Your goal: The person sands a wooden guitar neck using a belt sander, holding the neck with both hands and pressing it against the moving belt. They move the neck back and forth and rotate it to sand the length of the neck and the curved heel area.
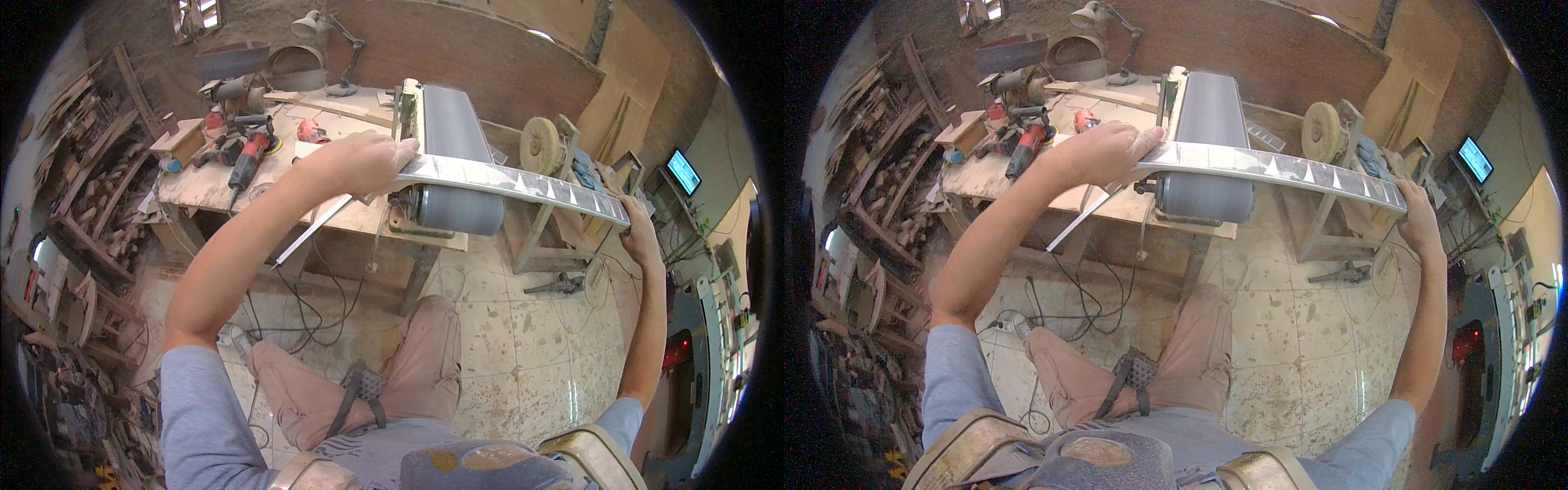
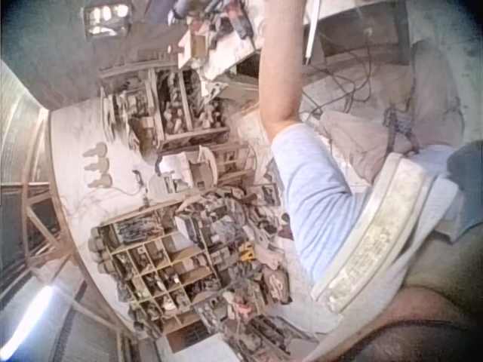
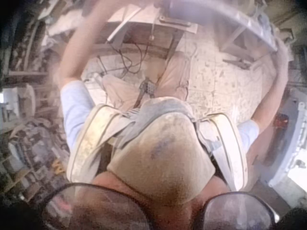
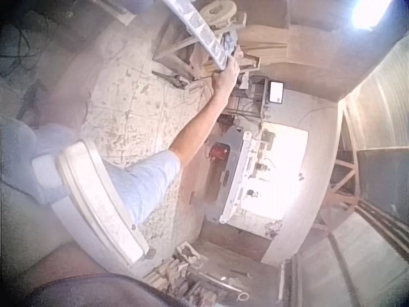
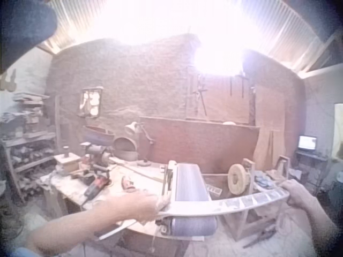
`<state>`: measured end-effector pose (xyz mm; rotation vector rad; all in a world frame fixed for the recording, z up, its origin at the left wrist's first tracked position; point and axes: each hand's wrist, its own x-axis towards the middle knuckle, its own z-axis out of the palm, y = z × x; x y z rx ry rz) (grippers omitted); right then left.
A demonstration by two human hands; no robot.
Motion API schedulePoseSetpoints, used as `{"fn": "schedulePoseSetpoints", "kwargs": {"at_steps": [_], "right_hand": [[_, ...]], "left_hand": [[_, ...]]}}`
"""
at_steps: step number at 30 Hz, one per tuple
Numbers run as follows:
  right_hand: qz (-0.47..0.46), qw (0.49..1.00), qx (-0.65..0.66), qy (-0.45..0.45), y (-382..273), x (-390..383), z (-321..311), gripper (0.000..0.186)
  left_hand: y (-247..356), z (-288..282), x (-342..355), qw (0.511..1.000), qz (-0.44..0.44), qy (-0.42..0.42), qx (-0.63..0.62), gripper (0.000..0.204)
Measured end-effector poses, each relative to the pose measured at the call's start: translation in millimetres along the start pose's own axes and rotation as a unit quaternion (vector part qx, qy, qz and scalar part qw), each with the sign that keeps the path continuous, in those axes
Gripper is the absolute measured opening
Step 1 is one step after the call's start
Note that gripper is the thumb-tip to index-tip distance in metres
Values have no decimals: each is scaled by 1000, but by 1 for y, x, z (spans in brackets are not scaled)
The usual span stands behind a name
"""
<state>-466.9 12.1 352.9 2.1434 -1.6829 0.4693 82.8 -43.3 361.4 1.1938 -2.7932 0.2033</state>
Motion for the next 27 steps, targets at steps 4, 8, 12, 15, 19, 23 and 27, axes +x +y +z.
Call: {"fn": "schedulePoseSetpoints", "kwargs": {"at_steps": [4,8,12,15,19,23,27], "right_hand": [[14,990,-104,90,1,1,18,55],[11,958,-204,203,14,1,36,51],[12,939,-244,243,21,-4,43,50],[-16,967,-174,186,22,-17,22,52],[-16,998,27,53,-16,-10,-9,54],[44,985,102,-131,3,-19,-53,43],[113,929,215,-278,-16,-40,-71,45]], "left_hand": [[5,15,-2,983,4,169,72,26],[8,18,1,944,20,278,175,29],[4,23,8,927,6,308,213,27],[11,14,5,958,40,259,116,17],[-10,10,-23,990,77,101,56,25],[2,-39,-25,879,-103,-315,-343,41],[-18,-89,-74,746,-142,-140,-635,61]]}}
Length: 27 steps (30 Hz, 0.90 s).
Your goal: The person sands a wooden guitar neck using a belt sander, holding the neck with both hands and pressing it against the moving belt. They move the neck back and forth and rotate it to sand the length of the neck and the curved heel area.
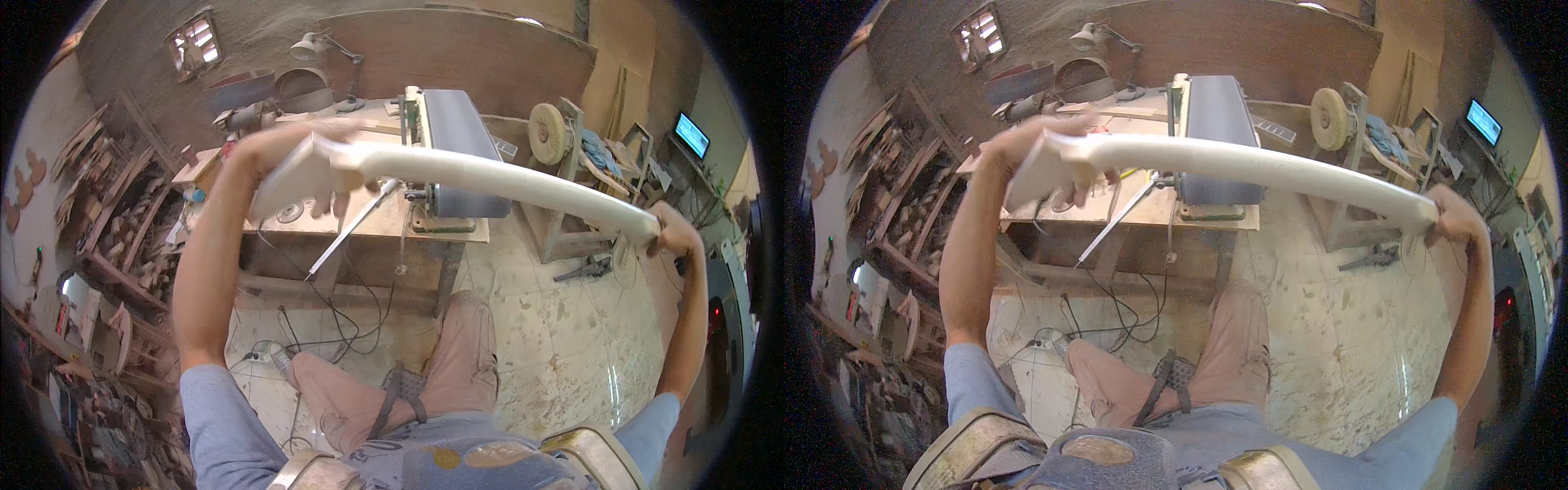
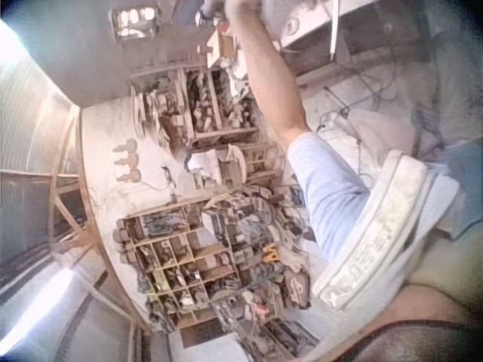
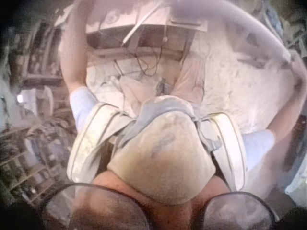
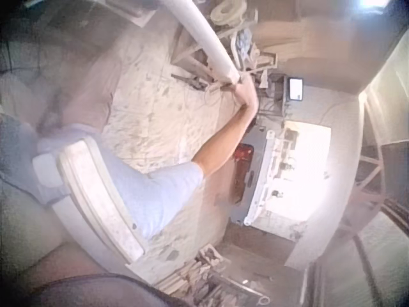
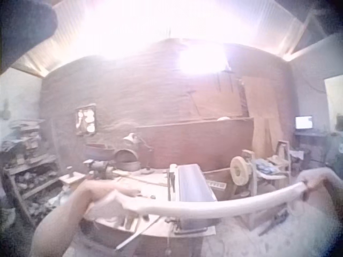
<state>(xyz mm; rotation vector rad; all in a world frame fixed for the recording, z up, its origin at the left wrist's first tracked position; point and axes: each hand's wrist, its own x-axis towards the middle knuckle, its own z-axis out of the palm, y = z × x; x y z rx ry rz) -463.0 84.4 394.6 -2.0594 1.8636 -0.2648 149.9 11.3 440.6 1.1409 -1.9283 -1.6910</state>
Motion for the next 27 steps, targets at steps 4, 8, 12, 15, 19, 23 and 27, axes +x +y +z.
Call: {"fn": "schedulePoseSetpoints", "kwargs": {"at_steps": [4,8,12,15,19,23,27], "right_hand": [[-37,993,115,-3,-18,-14,64,37],[-67,977,199,-42,-12,-9,168,33],[-32,907,398,-135,-63,-10,265,28],[-3,875,448,-184,-118,-18,293,31],[-66,864,449,-217,-157,-5,362,33],[-174,888,389,-173,-201,-19,376,33],[-126,878,419,-193,-214,-28,384,31]], "left_hand": [[-18,-50,-40,966,86,234,-65,66],[-77,-105,-77,906,163,389,-31,53],[-221,-114,-95,778,281,528,-191,35],[-235,10,-31,787,305,344,-411,55],[-199,86,-6,742,353,270,-501,60],[-218,75,-5,691,413,291,-518,53],[-217,74,-2,695,388,338,-503,48]]}}
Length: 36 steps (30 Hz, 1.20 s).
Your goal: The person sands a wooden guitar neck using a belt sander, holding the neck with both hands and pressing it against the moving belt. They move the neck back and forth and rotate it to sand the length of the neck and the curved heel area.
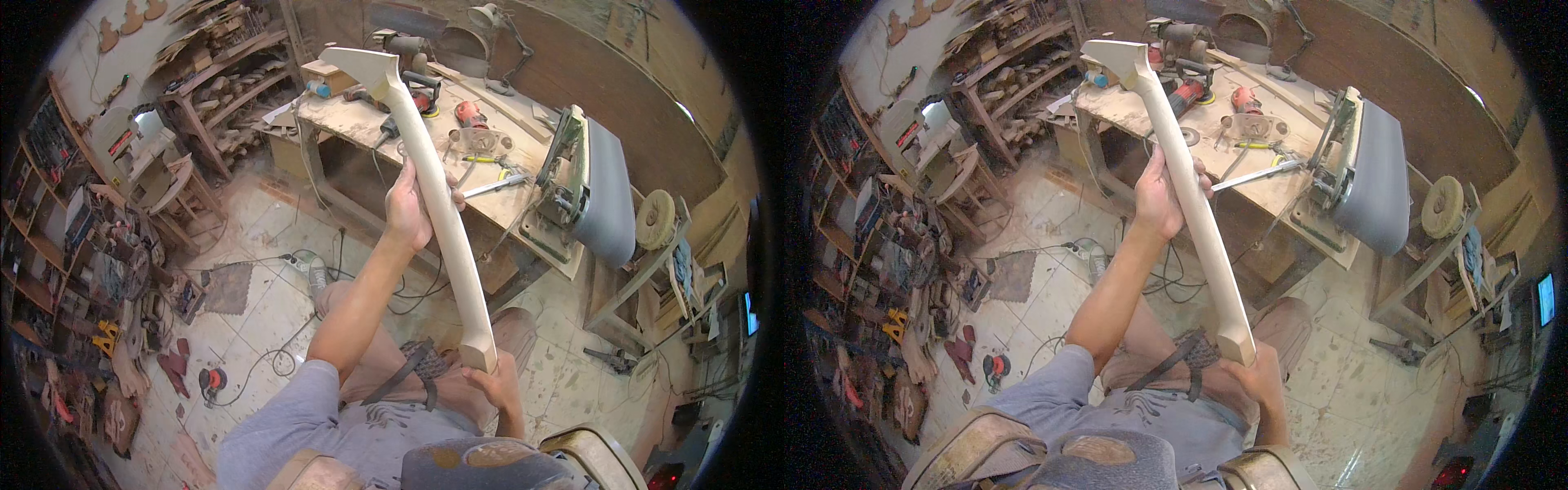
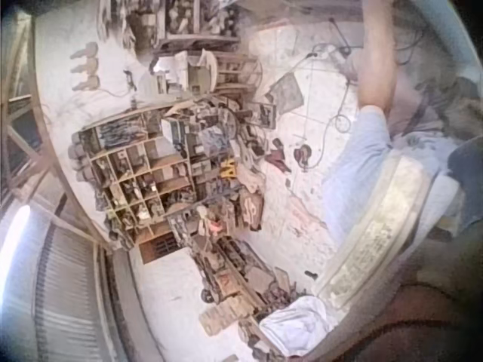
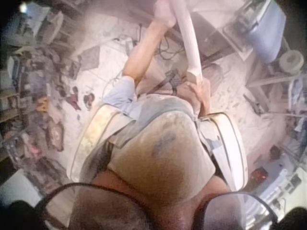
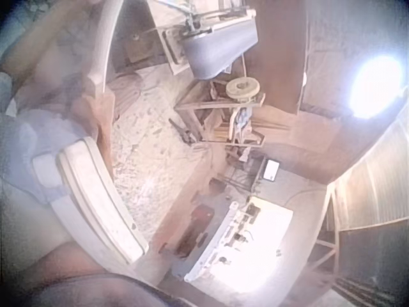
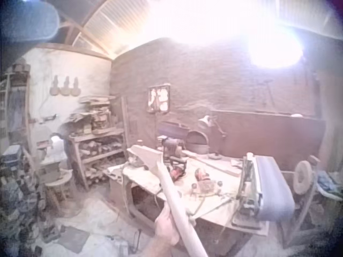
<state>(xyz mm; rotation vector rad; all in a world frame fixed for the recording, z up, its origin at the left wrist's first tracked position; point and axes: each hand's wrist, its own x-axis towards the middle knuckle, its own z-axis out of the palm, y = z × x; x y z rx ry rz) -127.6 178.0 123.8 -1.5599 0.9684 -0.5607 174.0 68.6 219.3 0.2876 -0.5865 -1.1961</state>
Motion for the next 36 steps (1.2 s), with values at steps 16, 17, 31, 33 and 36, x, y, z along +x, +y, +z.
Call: {"fn": "schedulePoseSetpoints", "kwargs": {"at_steps": [16,17,31,33,36], "right_hand": [[-109,956,-240,129,-31,-6,35,54],[-117,953,-247,129,-34,-5,35,54],[-56,985,-159,45,-61,3,21,45],[-28,994,-101,17,-58,4,14,45],[-3,1000,-5,-19,-51,5,4,45]], "left_hand": [[-14,-1,13,995,18,69,71,41],[-13,-1,15,994,20,78,70,42],[-6,-6,37,999,-2,54,-8,47],[-7,-8,39,999,-2,26,-40,47],[-10,-7,39,997,-10,3,-78,46]]}}
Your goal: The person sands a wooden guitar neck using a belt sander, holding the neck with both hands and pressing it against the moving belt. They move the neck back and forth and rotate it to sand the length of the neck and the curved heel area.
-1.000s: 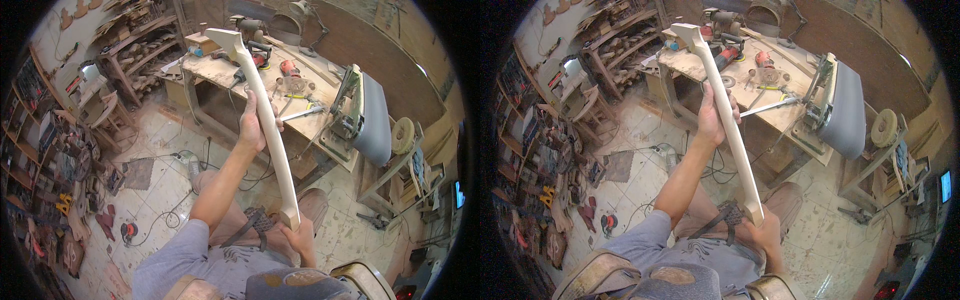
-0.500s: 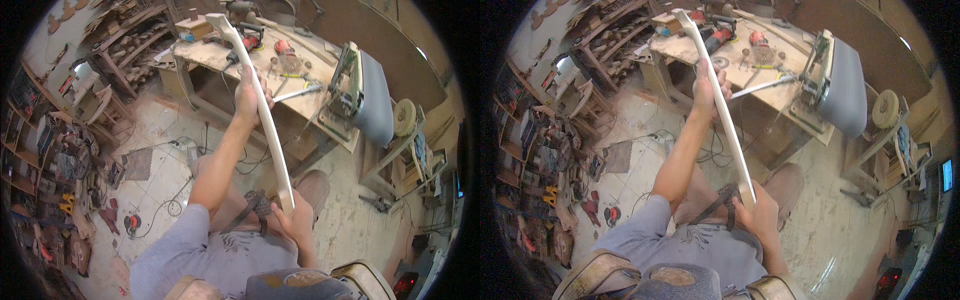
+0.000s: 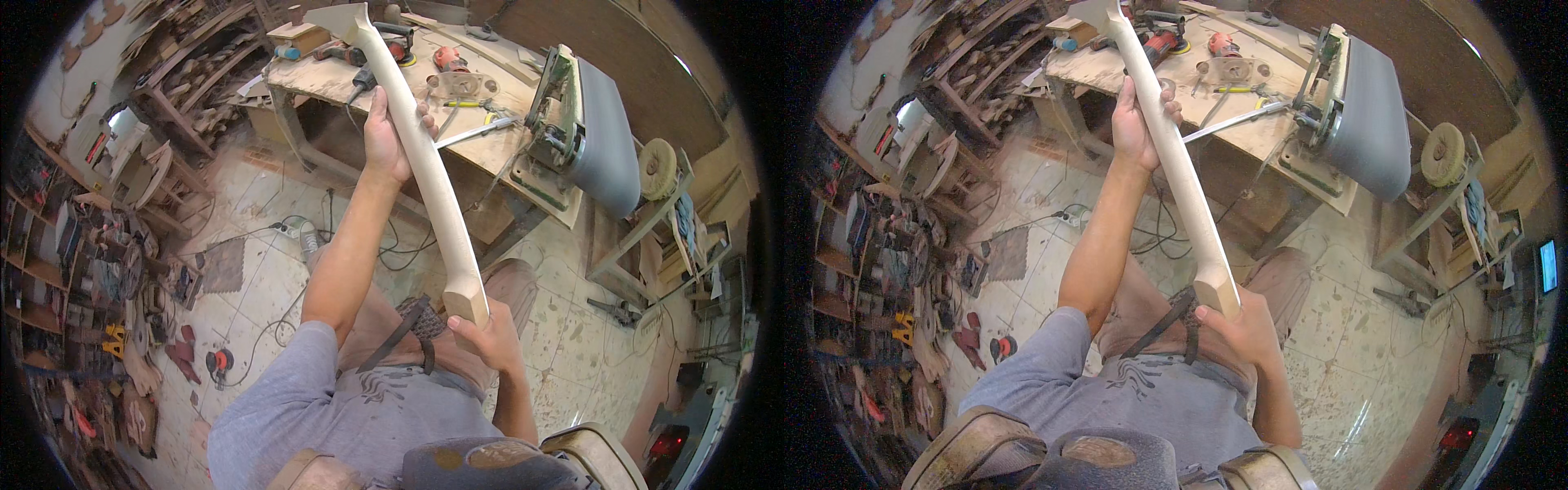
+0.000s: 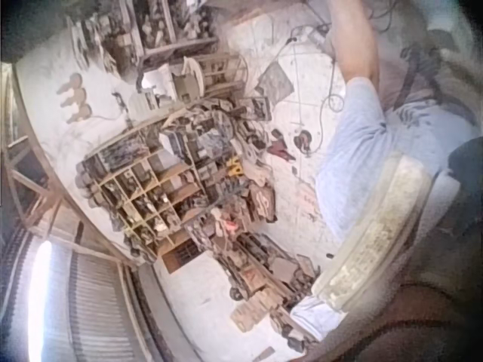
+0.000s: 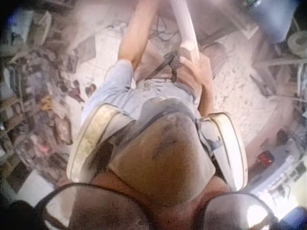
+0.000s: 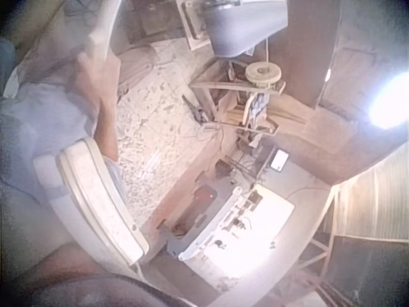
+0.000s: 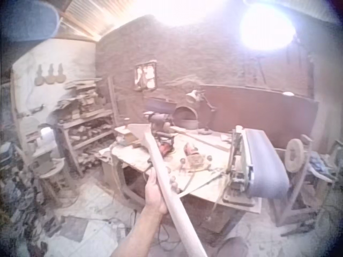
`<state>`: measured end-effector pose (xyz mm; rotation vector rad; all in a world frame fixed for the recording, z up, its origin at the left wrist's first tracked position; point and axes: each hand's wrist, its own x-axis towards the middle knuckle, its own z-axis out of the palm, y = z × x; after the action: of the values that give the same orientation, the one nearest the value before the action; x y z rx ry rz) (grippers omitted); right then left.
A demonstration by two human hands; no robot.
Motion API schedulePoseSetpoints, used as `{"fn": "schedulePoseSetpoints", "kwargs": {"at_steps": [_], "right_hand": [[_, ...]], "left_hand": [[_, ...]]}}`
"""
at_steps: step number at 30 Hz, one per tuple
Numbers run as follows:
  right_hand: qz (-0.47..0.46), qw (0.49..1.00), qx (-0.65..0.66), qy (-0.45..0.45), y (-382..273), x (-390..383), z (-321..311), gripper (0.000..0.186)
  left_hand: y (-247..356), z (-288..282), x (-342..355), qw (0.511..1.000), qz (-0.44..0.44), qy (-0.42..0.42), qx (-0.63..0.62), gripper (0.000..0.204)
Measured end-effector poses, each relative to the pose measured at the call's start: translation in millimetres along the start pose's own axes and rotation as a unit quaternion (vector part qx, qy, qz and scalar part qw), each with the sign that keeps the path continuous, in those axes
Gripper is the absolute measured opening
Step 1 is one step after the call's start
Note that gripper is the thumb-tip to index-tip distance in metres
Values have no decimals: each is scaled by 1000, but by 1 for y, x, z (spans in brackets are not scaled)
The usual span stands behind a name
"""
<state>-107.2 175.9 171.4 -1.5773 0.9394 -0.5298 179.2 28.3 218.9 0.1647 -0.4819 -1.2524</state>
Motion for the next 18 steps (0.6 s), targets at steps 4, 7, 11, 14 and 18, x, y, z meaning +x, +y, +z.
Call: {"fn": "schedulePoseSetpoints", "kwargs": {"at_steps": [4,7,11,14,18], "right_hand": [[11,998,59,-27,8,4,-9,45],[49,997,33,-44,14,4,-15,46],[17,999,-4,-37,27,10,-20,47],[11,999,5,-32,27,11,-21,45],[-8,999,-31,-17,26,11,-17,42]], "left_hand": [[-3,-9,6,998,-17,-49,-46,47],[-6,-11,6,996,-32,-69,-44,48],[-9,1,3,998,-35,-51,-18,44],[-11,12,0,999,-18,-31,8,35],[-13,15,0,998,-7,-18,64,29]]}}
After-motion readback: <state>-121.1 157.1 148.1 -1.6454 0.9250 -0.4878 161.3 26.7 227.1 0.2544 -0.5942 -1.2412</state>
